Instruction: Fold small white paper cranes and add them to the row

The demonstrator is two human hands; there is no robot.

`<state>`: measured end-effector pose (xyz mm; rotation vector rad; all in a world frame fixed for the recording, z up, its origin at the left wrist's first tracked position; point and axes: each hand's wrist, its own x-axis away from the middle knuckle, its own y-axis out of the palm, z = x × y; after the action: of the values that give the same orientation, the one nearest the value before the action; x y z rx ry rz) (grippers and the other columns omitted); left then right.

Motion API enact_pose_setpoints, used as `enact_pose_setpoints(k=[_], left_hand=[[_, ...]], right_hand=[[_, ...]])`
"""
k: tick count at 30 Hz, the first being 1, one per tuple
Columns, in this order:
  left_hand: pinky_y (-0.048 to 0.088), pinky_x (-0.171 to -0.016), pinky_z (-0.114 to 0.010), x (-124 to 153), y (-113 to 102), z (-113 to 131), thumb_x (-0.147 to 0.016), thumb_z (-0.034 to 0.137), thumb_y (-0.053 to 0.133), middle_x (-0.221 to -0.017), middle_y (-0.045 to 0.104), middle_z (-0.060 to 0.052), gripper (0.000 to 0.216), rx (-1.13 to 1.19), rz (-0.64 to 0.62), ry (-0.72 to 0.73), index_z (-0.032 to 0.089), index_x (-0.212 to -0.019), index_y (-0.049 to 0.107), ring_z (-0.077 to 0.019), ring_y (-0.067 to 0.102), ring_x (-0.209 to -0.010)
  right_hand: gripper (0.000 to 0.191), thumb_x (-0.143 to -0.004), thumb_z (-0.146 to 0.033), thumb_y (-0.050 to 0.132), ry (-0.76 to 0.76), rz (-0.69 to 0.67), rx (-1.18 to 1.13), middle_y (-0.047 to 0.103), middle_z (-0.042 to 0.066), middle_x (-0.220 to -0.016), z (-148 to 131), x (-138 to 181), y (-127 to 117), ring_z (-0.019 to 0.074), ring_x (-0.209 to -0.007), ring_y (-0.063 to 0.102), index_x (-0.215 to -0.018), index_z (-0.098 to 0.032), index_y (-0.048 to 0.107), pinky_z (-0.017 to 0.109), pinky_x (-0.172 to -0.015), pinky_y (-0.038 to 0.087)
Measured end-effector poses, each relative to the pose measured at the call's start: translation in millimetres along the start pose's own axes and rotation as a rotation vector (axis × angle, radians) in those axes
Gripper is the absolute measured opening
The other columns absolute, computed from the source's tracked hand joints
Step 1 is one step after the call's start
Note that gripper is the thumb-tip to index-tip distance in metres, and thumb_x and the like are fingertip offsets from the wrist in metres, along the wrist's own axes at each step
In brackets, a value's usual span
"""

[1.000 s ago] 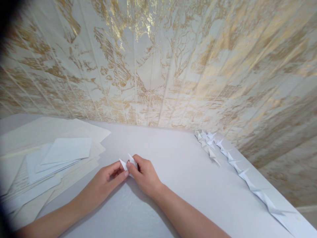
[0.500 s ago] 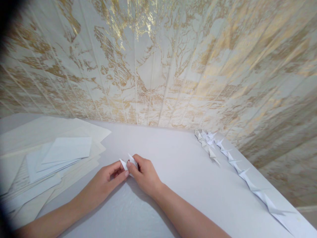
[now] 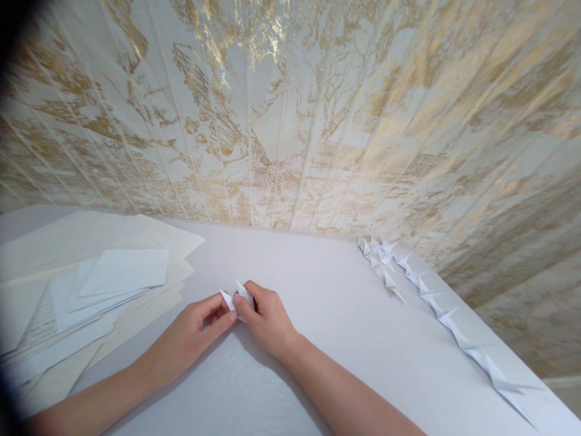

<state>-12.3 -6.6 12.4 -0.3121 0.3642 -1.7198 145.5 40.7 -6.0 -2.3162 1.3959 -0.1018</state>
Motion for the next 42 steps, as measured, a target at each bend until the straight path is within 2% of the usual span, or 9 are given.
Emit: enact_pose_setpoints(k=[32,42], left_hand=[[0.034,-0.060,-0.027,0.0,0.6,-0.8,-0.088,0.039,0.050,-0.063,0.045,0.006,0.025,-0.003,-0.010,0.018,0.021,-0.070,0.050,-0.0153,0.043,-0.061],[0.034,-0.060,-0.025,0.3,-3.1,-2.8,-0.090,0.041,0.048,-0.061,0.041,0.007,0.029,0.124,0.072,0.004,0.023,-0.068,0.044,-0.0142,0.043,-0.061]], right_hand=[[0.028,-0.093,-0.038,0.047,-0.006,-0.010,0.013,0.039,-0.006,-0.063,-4.1,0.2,-2.1,0.0110,-0.059,0.036,-0.071,-0.020,0.048,0.023,-0.056,0.029],[0.039,-0.087,-0.052,0.055,0.064,0.066,-0.196,0.040,-0.006,-0.059,-1.9,-0.6,0.0,0.0105,-0.055,0.037,-0.068,-0.020,0.047,0.023,-0.052,0.030]])
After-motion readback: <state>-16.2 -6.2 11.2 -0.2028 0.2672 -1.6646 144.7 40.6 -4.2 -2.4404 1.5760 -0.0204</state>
